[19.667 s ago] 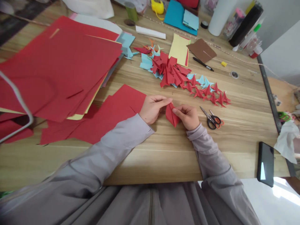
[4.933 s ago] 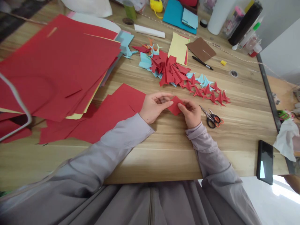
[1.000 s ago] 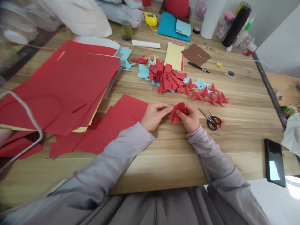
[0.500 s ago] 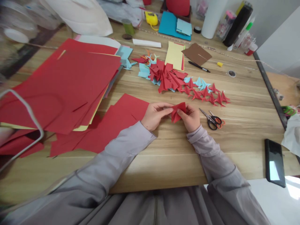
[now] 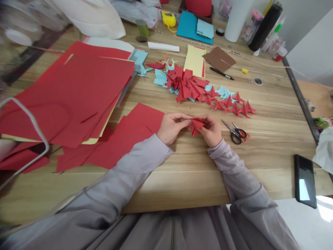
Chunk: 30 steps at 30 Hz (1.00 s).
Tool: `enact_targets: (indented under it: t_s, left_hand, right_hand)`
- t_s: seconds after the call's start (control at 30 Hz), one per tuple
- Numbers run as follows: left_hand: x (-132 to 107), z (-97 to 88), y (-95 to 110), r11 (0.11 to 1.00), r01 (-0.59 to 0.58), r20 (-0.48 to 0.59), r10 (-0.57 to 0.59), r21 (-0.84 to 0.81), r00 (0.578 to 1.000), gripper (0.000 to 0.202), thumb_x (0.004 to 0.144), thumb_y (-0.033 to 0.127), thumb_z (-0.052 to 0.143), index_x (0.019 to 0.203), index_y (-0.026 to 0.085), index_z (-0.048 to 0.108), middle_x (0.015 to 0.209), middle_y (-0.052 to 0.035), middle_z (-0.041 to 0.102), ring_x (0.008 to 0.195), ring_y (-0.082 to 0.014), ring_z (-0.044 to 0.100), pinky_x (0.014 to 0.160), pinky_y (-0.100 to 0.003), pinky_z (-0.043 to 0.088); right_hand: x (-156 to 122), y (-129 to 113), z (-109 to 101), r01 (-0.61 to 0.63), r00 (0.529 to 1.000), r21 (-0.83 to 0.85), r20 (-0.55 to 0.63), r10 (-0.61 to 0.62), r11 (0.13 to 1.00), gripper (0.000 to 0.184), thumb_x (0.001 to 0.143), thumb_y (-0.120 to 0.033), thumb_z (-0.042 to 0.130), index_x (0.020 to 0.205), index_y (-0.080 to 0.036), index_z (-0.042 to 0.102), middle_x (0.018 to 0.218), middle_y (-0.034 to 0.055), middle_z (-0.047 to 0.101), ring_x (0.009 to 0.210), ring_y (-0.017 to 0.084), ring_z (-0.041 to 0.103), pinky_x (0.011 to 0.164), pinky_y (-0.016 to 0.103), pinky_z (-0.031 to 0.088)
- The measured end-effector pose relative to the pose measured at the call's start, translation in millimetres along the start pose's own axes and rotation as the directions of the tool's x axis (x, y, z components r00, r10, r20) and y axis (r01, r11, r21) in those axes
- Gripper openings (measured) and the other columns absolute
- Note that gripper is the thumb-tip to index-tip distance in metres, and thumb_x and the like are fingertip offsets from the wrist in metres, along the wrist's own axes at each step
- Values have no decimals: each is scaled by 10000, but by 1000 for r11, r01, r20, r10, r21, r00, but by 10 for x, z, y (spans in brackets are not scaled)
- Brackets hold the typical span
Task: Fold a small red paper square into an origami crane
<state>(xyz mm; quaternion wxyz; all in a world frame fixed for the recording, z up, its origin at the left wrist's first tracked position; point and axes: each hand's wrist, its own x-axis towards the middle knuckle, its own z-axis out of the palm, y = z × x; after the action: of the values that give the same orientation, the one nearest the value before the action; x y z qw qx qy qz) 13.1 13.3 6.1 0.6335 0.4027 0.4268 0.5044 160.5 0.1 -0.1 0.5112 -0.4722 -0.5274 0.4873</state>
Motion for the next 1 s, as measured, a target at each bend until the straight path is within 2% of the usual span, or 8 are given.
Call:
enact_targets:
  t_s: [0.13,0.23,0.4,0.47,0.57,0.67,0.87,1.0]
  left_hand:
    - [-4,2,5,1000,4,18,-4,-31,1000,163,568,224,771,667,123,691,570,-10,662,494,-106,598,547,-255,523]
    - [-11,8,4,1000,0,35,0,-2,999,181,573,244,783,665,118,691,552,-9,648,483,-100,584,535,-250,523]
    - [-27,17,11,998,-56,88,56,-1,995,324,553,255,818,842,137,729,723,-25,682,614,-115,619,554,-247,536]
    - [-25,14,13,994,-105,113,102,18,988,265,569,256,811,800,147,739,748,-20,663,609,-105,609,541,-242,526]
    - [-16,3,10,980,-186,103,179,68,978,116,611,232,784,681,153,734,648,10,598,518,-78,566,501,-229,474]
    - [-11,-2,5,963,-241,88,231,120,969,52,632,194,766,646,160,729,570,28,549,462,-65,527,477,-226,411]
    - [-25,2,22,932,-296,81,286,209,955,105,612,269,801,637,191,735,553,28,512,505,-73,465,492,-241,349]
    - [-29,5,36,926,-294,70,286,237,956,152,613,329,801,610,196,728,539,21,499,518,-86,442,504,-254,336]
  right_hand:
    - [0,4,3,30,999,-16,-21,-30,999,302,637,-407,775,807,-201,633,766,20,666,694,150,609,663,309,523]
    - [7,25,-1,-12,999,0,-52,12,1000,265,650,-398,768,775,-202,640,724,4,649,659,137,591,643,293,509]
    - [6,23,-15,-58,997,73,-52,62,996,240,623,-360,785,744,-195,659,699,-7,659,615,120,575,611,273,484]
    - [3,1,-17,-62,998,48,-20,63,997,236,629,-368,779,731,-189,664,682,-4,661,603,122,570,597,275,476]
    - [3,-31,-16,-71,997,-11,13,72,997,241,630,-381,771,701,-177,663,635,-7,642,566,115,540,563,269,454]
    - [7,-59,-9,-75,997,-42,22,76,996,249,622,-384,764,685,-170,653,609,-15,619,547,104,506,541,260,430]
    - [-9,-115,23,-38,995,-119,91,49,992,211,644,-357,731,657,-173,628,567,-29,572,527,95,457,521,252,407]
    - [-16,-106,22,-38,992,-149,110,55,988,217,656,-369,717,681,-173,628,574,-30,562,533,94,441,526,254,398]
